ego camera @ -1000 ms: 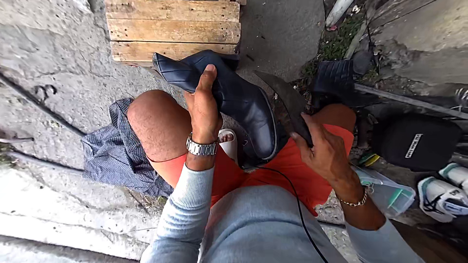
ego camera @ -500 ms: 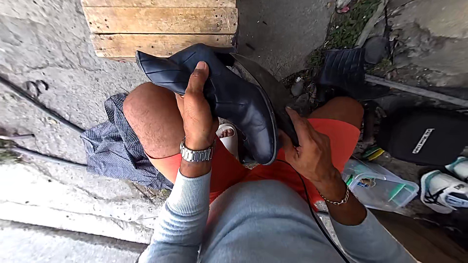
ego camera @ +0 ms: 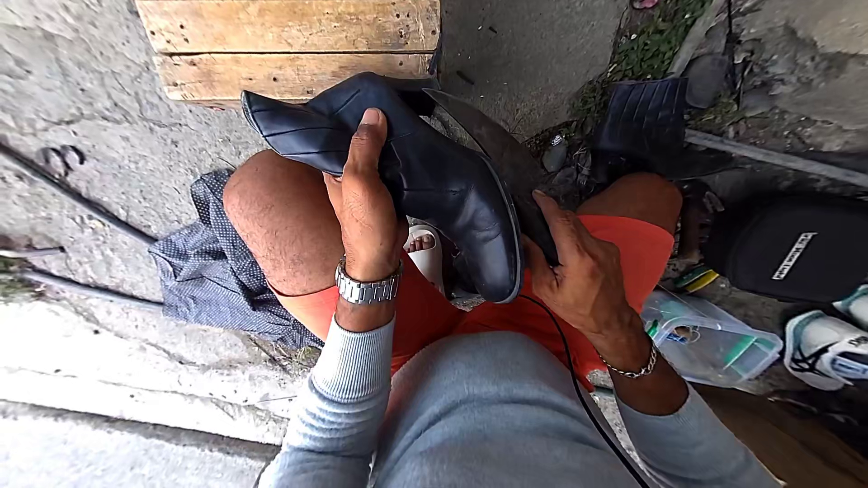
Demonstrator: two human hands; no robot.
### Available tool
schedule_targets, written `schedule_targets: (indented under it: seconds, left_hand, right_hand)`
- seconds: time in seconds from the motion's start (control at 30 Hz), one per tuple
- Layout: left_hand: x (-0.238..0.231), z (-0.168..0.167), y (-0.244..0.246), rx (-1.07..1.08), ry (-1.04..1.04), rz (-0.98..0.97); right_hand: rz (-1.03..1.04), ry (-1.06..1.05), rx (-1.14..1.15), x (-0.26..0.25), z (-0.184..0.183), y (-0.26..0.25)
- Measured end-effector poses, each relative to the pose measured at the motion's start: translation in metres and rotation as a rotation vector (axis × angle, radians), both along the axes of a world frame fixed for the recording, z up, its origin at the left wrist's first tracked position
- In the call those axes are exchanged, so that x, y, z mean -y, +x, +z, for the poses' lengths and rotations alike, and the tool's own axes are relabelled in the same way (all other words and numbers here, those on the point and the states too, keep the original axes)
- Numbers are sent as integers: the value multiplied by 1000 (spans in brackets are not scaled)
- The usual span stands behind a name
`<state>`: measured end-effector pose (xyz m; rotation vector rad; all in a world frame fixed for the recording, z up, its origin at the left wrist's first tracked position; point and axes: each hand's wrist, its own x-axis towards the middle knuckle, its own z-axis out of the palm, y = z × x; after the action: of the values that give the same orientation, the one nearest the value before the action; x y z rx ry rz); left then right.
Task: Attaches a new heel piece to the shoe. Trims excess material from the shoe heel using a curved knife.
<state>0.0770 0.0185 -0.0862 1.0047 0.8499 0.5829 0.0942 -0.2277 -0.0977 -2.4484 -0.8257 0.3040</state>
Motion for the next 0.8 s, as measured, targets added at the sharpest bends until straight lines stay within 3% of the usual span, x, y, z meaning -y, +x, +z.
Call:
schedule_targets:
  seconds: [0.8]
  left_hand:
    - [4,6,-5,-35,33,-41]
  right_hand:
    - [0,-8,0,-5,6,-1]
